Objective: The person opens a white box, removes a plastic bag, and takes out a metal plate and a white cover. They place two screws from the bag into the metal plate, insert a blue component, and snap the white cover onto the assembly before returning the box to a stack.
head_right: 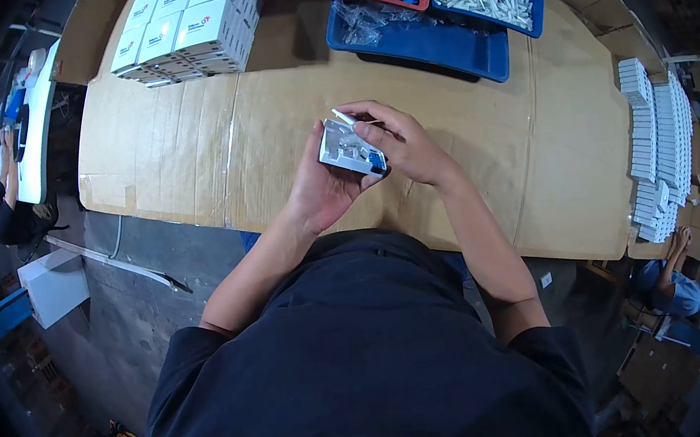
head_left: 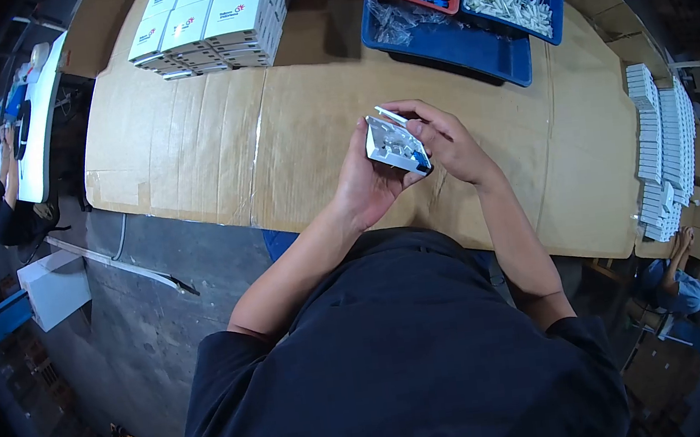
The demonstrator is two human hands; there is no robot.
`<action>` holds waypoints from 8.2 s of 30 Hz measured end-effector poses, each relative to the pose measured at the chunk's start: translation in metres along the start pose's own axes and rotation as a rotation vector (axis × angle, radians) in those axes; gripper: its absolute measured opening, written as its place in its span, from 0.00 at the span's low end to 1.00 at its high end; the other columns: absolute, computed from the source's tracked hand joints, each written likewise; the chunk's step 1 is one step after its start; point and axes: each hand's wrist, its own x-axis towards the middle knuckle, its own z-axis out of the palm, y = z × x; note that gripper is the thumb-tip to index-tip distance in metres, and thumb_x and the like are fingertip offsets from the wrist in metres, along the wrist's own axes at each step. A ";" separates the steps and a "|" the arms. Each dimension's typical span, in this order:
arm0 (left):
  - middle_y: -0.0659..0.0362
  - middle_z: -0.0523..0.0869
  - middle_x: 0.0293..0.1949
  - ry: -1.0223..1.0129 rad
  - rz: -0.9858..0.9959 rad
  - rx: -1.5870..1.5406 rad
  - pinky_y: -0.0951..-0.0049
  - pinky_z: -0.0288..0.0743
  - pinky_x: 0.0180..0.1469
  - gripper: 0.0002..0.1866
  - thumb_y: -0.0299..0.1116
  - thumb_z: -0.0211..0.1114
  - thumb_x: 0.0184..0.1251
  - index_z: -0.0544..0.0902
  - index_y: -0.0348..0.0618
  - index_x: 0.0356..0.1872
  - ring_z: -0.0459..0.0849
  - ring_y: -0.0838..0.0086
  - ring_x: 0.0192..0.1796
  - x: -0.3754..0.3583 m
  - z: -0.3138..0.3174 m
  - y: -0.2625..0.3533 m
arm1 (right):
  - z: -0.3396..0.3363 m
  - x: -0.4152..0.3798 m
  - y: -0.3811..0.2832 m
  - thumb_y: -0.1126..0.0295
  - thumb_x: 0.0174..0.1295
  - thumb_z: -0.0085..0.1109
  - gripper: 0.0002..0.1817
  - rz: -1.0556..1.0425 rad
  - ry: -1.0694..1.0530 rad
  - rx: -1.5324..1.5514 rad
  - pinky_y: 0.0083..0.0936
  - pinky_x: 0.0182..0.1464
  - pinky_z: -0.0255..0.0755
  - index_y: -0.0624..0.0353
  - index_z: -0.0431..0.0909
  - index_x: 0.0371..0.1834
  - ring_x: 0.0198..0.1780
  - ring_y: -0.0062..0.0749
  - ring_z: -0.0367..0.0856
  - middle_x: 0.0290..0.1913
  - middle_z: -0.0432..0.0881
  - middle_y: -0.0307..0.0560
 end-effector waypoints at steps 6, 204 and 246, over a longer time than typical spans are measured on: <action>0.58 0.82 0.62 0.005 -0.033 -0.023 0.60 0.83 0.58 0.36 0.68 0.32 0.84 0.72 0.54 0.72 0.83 0.67 0.62 0.003 -0.007 -0.003 | 0.004 -0.001 0.004 0.58 0.81 0.55 0.24 0.027 0.009 -0.080 0.26 0.67 0.72 0.62 0.76 0.72 0.64 0.29 0.79 0.63 0.82 0.47; 0.49 0.77 0.60 -0.320 1.161 1.037 0.61 0.77 0.68 0.29 0.15 0.73 0.60 0.73 0.39 0.61 0.81 0.58 0.67 -0.020 0.036 -0.002 | 0.059 -0.058 -0.047 0.73 0.58 0.81 0.50 -0.427 0.517 0.125 0.36 0.66 0.78 0.62 0.57 0.80 0.70 0.36 0.75 0.69 0.74 0.51; 0.53 0.88 0.45 -0.485 0.793 1.790 0.64 0.76 0.58 0.07 0.28 0.68 0.72 0.87 0.41 0.47 0.83 0.61 0.52 0.041 0.026 -0.166 | -0.349 -0.392 0.131 0.66 0.69 0.70 0.18 -0.226 2.080 -0.307 0.31 0.46 0.82 0.63 0.86 0.58 0.42 0.28 0.89 0.41 0.91 0.47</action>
